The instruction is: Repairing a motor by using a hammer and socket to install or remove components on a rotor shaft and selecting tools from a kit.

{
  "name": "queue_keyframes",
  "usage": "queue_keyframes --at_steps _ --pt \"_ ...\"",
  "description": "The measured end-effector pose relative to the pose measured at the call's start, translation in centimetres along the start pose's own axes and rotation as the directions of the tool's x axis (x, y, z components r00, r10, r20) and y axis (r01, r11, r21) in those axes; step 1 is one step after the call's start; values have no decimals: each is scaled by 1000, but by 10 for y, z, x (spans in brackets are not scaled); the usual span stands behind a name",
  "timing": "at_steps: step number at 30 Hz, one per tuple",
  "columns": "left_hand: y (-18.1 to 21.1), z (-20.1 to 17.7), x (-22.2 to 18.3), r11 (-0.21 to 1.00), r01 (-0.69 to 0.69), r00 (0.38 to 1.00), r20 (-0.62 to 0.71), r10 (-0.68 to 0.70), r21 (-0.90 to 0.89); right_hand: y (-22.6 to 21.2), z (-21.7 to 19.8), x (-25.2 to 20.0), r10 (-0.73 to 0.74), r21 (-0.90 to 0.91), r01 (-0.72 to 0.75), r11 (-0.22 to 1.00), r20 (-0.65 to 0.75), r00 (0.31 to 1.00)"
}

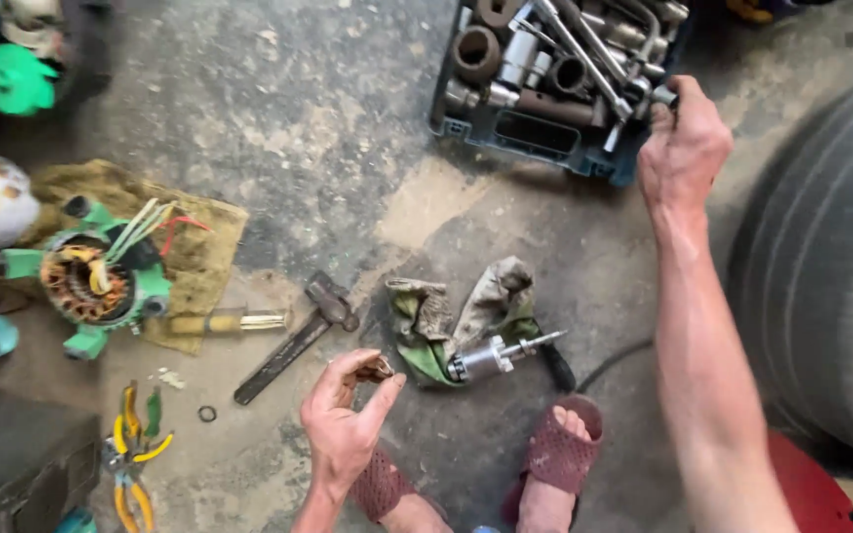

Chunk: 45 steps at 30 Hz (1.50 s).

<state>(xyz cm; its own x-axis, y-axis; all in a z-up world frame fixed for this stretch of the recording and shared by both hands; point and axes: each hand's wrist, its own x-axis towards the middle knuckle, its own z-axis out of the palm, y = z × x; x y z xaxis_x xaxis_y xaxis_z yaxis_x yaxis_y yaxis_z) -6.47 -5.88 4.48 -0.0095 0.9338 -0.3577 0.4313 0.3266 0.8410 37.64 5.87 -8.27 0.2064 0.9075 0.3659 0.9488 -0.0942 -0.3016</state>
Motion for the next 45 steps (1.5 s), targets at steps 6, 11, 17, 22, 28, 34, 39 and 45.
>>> queue_keyframes --at_steps 6,11,17,22,28,34,39,45 --pt "45 15 6 965 -205 976 37 214 -160 -133 -87 -40 326 814 -494 305 397 858" --pt "82 17 6 926 -364 924 90 372 -101 -197 -82 -114 -176 591 -631 -503 644 744" --pt "77 4 -6 891 -451 889 59 454 -51 -232 -84 -140 -325 374 -715 -590 701 635" --pt "84 4 -9 861 -507 858 -113 501 -33 -262 -75 -161 -184 515 -608 -604 653 735" --pt "84 -2 -16 863 -504 862 -66 502 -25 -269 -84 -171 -185 466 -620 -631 686 704" --pt "82 -3 -19 860 -510 857 -75 510 18 -274 -86 -176 -189 418 -641 -644 724 663" --pt "73 -1 -19 829 -552 824 -95 558 87 -271 -72 -185 -231 371 -658 -656 730 643" --pt "62 -9 -22 845 -524 836 -122 535 109 -281 -69 -189 -300 302 -704 -643 746 595"
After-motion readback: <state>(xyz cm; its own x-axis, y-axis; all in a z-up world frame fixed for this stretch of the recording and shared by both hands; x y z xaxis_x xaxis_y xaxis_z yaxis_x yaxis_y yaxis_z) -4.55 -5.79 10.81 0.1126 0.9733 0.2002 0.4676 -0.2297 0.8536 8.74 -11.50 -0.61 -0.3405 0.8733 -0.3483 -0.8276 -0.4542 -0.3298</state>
